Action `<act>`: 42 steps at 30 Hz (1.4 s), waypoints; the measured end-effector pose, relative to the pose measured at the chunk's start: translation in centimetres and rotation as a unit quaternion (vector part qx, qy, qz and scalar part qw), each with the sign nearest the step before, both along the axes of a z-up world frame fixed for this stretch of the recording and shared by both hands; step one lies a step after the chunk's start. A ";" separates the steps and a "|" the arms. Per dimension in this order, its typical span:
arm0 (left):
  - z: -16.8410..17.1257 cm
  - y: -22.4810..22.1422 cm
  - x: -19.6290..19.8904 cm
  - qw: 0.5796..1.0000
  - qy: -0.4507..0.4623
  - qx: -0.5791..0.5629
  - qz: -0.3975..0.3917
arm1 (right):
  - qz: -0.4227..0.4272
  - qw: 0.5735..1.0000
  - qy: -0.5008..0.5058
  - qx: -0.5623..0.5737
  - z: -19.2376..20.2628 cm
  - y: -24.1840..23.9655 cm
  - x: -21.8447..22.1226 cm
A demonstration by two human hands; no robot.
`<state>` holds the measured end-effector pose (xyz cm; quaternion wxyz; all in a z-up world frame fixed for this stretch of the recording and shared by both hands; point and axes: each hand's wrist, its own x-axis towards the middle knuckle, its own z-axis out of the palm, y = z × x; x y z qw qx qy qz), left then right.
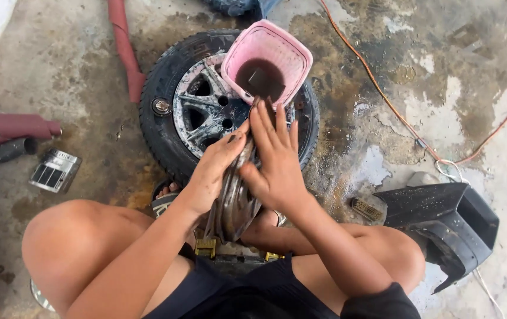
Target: The person scrubs a dark metal part with a small brush, repeatedly dipping the brush into a pink container of liquid. The person holds the part over a tire and scrubs its surfaces and crevices.
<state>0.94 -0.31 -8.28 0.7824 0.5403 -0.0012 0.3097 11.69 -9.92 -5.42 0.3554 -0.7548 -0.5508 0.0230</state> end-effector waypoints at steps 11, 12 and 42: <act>-0.7 2.3 -0.6 0.988 -0.032 0.152 0.007 | -0.011 0.998 -0.052 -0.031 -0.7 -0.7 -0.2; 0.2 1.6 -0.9 0.993 0.011 0.117 -0.004 | -0.026 0.988 -0.139 -0.061 -1.8 -1.3 0.6; 3.9 0.5 -1.1 0.988 0.107 -0.092 -0.064 | -0.005 0.998 -0.030 -0.047 0.2 -2.2 -1.1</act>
